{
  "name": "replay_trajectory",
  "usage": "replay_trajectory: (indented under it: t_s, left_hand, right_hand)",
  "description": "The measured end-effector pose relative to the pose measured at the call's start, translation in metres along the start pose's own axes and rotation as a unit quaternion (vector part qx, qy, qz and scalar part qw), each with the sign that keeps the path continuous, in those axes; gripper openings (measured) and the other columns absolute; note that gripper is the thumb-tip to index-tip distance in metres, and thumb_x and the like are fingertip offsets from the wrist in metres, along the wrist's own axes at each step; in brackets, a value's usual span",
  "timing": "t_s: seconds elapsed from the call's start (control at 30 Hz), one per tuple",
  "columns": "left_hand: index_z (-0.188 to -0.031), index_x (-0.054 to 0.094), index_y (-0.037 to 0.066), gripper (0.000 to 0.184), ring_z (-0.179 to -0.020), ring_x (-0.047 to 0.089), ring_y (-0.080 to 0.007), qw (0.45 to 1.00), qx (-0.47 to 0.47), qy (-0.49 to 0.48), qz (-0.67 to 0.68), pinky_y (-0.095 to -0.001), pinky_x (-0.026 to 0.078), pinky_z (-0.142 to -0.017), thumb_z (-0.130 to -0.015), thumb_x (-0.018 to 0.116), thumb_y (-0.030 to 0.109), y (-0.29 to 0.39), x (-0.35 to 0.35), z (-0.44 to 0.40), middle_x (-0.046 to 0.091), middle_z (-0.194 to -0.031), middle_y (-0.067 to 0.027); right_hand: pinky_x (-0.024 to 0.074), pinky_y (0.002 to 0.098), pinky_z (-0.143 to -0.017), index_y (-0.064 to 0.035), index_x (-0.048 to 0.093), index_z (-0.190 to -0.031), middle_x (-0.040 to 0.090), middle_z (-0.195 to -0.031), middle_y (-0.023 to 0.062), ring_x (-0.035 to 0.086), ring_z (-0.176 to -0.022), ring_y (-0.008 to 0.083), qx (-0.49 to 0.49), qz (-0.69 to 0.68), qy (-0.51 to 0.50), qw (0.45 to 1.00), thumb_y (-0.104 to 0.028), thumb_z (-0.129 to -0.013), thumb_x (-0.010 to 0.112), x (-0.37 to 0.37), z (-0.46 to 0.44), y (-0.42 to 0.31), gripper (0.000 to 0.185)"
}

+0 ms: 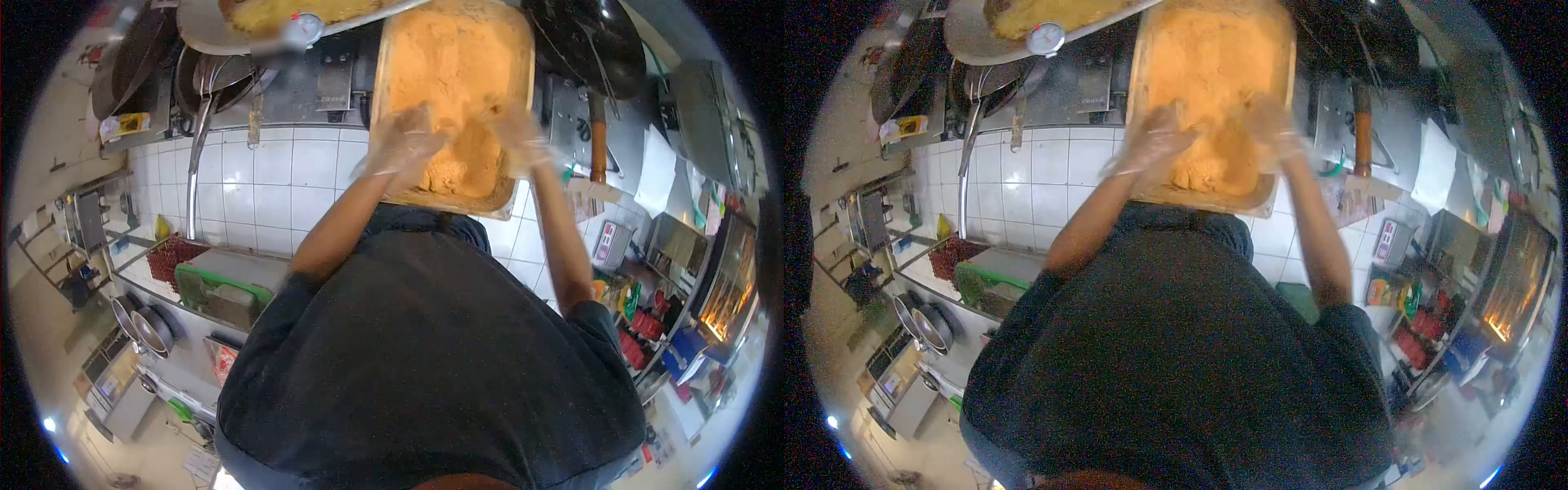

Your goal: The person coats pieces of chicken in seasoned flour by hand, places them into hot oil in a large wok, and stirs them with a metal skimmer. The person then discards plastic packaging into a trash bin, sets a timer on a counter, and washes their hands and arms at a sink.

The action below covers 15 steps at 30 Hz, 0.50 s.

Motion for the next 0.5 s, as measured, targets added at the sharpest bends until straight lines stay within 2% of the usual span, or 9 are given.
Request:
replay_trajectory:
  t_s: [0.03,0.1,0.13,0.2,0.3,0.4,0.43,0.5]
  left_hand:
    - [-0.110,0.058,-0.009,0.062,-0.088,0.064,-0.0345,0.996,-0.023,0.008,-0.086,-0.0476,0.051,-0.078,-0.089,0.054,0.049,-0.030,0.042,0.001,0.066,-0.091,-0.0201]
    - [-0.113,0.059,-0.005,0.060,-0.104,0.058,-0.0360,0.949,0.116,0.152,-0.250,-0.0443,0.041,-0.095,-0.091,0.049,0.049,-0.075,0.099,0.012,0.064,-0.105,-0.0211]
    - [-0.114,0.060,-0.004,0.059,-0.112,0.056,-0.0368,0.901,0.183,0.221,-0.324,-0.0427,0.037,-0.104,-0.092,0.046,0.049,-0.085,0.114,0.018,0.063,-0.112,-0.0216]
    - [-0.119,0.057,-0.007,0.067,-0.112,0.057,-0.0378,0.956,0.093,0.019,-0.277,-0.0468,0.041,-0.098,-0.090,0.044,0.052,-0.108,0.139,0.020,0.061,-0.114,-0.0281]
    - [-0.121,0.056,-0.008,0.073,-0.112,0.057,-0.0391,0.960,-0.040,-0.186,-0.204,-0.0468,0.043,-0.097,-0.088,0.044,0.056,-0.127,0.153,0.022,0.057,-0.119,-0.0315]
    - [-0.121,0.059,-0.005,0.072,-0.110,0.058,-0.0391,0.938,-0.185,-0.279,-0.092,-0.0461,0.044,-0.096,-0.087,0.049,0.057,-0.089,0.102,0.019,0.058,-0.121,-0.0289]
    - [-0.121,0.060,-0.003,0.071,-0.109,0.059,-0.0389,0.923,-0.237,-0.301,-0.047,-0.0463,0.045,-0.096,-0.086,0.051,0.058,-0.080,0.088,0.023,0.058,-0.121,-0.0275]
    - [-0.125,0.058,0.000,0.069,-0.118,0.053,-0.0372,0.902,-0.289,-0.320,0.021,-0.0456,0.041,-0.100,-0.084,0.056,0.057,-0.104,0.103,0.021,0.054,-0.129,-0.0251]
  right_hand:
    - [0.0495,0.0420,-0.093,-0.0093,0.059,-0.125,0.065,-0.113,0.0195,0.062,-0.108,0.0318,0.058,-0.009,-0.089,0.994,-0.052,-0.093,0.049,0.037,0.015,-0.006,0.054]
    - [0.0460,0.0454,-0.096,-0.0089,0.059,-0.125,0.064,-0.113,0.0210,0.057,-0.115,0.0349,0.106,-0.013,-0.042,0.993,-0.054,-0.093,0.046,0.077,0.031,-0.027,0.057]
    - [0.0444,0.0461,-0.097,-0.0087,0.059,-0.125,0.063,-0.113,0.0214,0.055,-0.117,0.0352,0.098,-0.006,0.084,0.992,-0.054,-0.092,0.046,0.096,0.043,-0.034,0.057]
    - [0.0422,0.0465,-0.098,-0.0082,0.058,-0.125,0.062,-0.112,0.0222,0.053,-0.119,0.0360,0.102,-0.008,0.138,0.985,-0.054,-0.091,0.047,0.103,0.057,-0.041,0.058]
    - [0.0418,0.0456,-0.096,-0.0074,0.056,-0.127,0.061,-0.110,0.0225,0.053,-0.115,0.0369,0.118,-0.056,-0.046,0.990,-0.056,-0.089,0.049,0.141,0.063,-0.037,0.062]
    - [0.0449,0.0428,-0.091,-0.0062,0.051,-0.132,0.061,-0.110,0.0227,0.058,-0.107,0.0363,0.089,-0.160,-0.139,0.973,-0.053,-0.087,0.053,0.169,0.068,-0.024,0.065]
    - [0.0463,0.0408,-0.090,-0.0051,0.047,-0.135,0.061,-0.114,0.0243,0.059,-0.107,0.0364,0.071,-0.214,-0.139,0.964,-0.051,-0.086,0.054,0.156,0.079,-0.028,0.068]
    - [0.0466,0.0383,-0.091,-0.0068,0.042,-0.140,0.059,-0.121,0.0248,0.059,-0.109,0.0356,0.033,-0.249,-0.165,0.954,-0.047,-0.085,0.056,0.113,0.088,-0.042,0.069]
Point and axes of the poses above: each hand's wrist, its own z-axis away from the middle knuckle, its own x-axis out of the palm, y = z × x, the point moved 5 cm from there along -z, towards the middle knuckle
